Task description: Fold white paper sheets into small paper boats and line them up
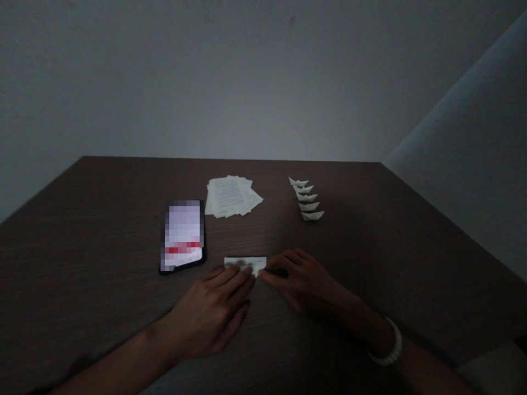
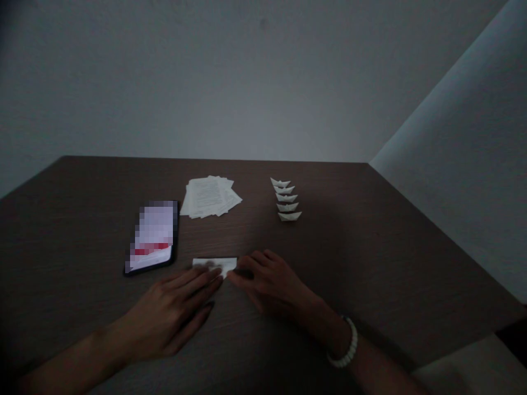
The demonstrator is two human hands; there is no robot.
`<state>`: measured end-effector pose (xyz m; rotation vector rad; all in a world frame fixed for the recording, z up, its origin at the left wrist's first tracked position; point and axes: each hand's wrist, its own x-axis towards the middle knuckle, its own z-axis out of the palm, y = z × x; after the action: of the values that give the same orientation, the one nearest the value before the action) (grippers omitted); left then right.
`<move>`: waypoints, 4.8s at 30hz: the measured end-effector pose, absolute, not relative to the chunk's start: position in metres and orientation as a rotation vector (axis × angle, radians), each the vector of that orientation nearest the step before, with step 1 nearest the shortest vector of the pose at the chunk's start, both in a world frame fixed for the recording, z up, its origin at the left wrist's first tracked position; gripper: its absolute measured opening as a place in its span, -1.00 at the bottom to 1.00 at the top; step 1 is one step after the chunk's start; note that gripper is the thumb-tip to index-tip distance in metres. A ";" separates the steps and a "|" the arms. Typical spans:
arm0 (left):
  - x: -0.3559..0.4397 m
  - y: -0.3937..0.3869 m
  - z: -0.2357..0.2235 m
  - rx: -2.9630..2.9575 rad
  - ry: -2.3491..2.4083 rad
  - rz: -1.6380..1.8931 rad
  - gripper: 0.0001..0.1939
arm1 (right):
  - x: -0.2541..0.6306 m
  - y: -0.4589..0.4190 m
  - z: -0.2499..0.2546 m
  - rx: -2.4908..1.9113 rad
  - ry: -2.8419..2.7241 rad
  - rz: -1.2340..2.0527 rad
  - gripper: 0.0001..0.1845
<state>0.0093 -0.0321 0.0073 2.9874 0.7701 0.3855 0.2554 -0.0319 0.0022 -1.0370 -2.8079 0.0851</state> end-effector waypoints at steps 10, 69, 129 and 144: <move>0.008 -0.032 0.007 3.023 0.774 0.353 -0.57 | 0.251 -0.032 0.008 -1.131 -2.792 0.146 -0.47; 0.000 -0.015 -0.002 2.680 1.155 0.699 -0.71 | 0.223 0.008 0.003 -1.209 -2.360 0.456 -0.84; -0.007 -0.008 -0.003 2.739 1.173 0.590 -0.80 | 0.227 -0.012 0.004 -1.234 -2.542 0.172 -0.83; -0.006 -0.010 0.003 2.611 1.192 0.626 -0.84 | 0.219 0.000 0.008 -1.195 -2.414 0.444 -0.88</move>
<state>-0.0059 -0.0096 0.0032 2.6106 1.1924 0.6258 0.2194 0.0001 0.0083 -1.1945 -2.4136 0.4440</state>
